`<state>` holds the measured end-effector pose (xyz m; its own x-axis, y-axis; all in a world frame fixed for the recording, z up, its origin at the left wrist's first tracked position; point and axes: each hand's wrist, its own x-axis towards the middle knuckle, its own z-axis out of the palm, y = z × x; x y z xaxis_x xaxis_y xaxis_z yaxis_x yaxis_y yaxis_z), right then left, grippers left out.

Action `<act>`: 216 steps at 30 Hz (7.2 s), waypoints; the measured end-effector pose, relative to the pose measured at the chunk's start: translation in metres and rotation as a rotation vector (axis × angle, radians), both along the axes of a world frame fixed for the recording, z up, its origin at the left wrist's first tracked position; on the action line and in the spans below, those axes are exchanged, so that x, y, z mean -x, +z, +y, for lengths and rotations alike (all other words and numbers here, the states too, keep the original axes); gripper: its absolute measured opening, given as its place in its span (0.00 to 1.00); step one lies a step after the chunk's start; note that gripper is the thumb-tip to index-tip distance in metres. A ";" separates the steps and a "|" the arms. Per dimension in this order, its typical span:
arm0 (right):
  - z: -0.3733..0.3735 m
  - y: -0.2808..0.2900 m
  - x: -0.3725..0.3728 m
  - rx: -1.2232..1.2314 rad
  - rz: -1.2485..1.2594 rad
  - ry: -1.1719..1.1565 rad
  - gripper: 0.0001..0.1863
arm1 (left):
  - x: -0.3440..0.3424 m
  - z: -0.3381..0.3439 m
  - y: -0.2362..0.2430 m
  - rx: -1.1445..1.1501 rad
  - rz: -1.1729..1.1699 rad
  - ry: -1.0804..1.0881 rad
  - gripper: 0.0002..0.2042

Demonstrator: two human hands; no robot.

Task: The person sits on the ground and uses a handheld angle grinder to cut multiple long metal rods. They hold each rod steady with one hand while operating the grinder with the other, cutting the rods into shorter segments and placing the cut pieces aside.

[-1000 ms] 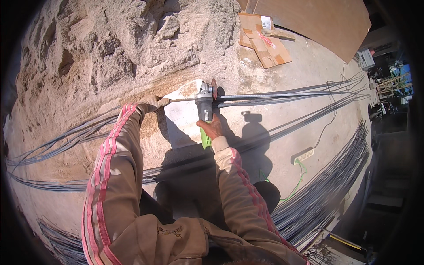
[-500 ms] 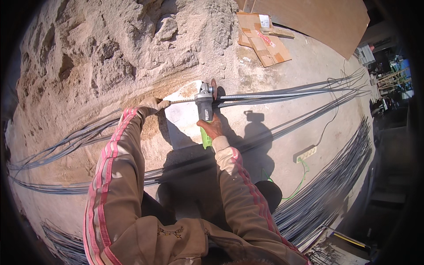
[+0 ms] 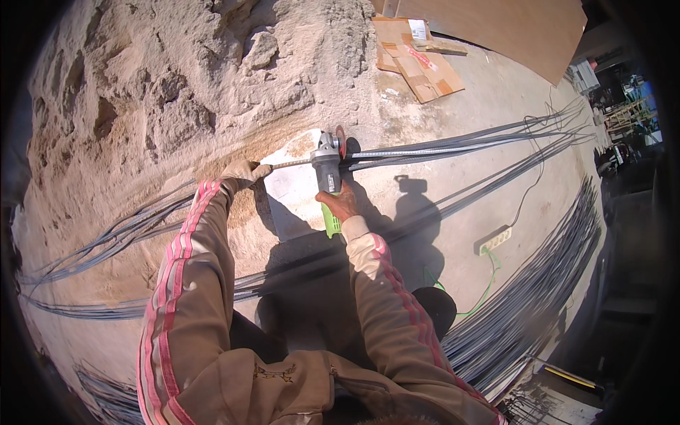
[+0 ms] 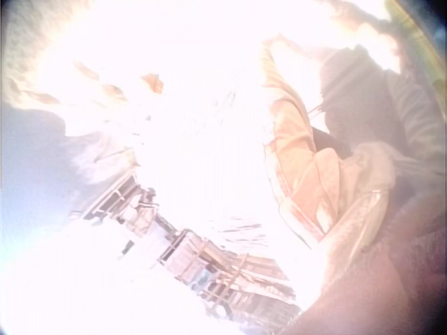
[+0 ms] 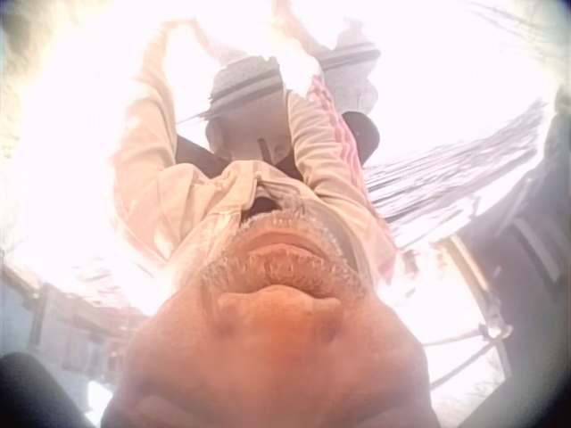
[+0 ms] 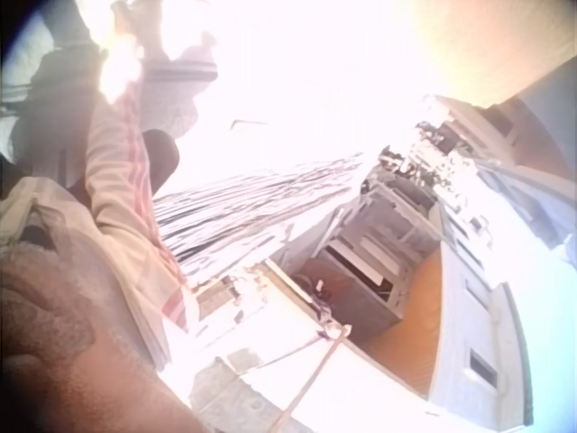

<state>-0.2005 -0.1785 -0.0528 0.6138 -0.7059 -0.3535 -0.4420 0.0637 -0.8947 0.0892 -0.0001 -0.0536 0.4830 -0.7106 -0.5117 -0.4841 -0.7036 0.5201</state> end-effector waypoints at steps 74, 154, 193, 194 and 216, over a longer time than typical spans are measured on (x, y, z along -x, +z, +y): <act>-0.015 -0.003 0.000 -0.073 0.047 0.051 0.40 | 0.007 -0.001 -0.008 -0.102 -0.106 -0.042 0.39; -0.090 0.262 0.208 -0.063 -0.484 -0.492 0.22 | 0.249 -0.027 0.055 -0.382 -0.243 -0.735 0.25; -0.104 0.253 0.227 0.029 -0.764 -0.483 0.27 | 0.302 0.008 -0.059 0.156 0.220 0.175 0.13; -0.104 0.256 0.224 0.000 -0.810 -0.447 0.27 | 0.284 0.020 -0.079 0.190 0.274 0.236 0.14; -0.087 0.261 0.164 -0.182 -0.655 -0.399 0.23 | 0.194 -0.052 0.083 0.085 -0.360 -0.148 0.18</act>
<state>-0.3645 -0.2656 0.2078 0.4497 -0.8825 -0.1379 0.2590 0.2766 -0.9254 -0.1050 -0.0518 0.0291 0.5101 -0.8183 -0.2648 -0.7388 -0.5745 0.3523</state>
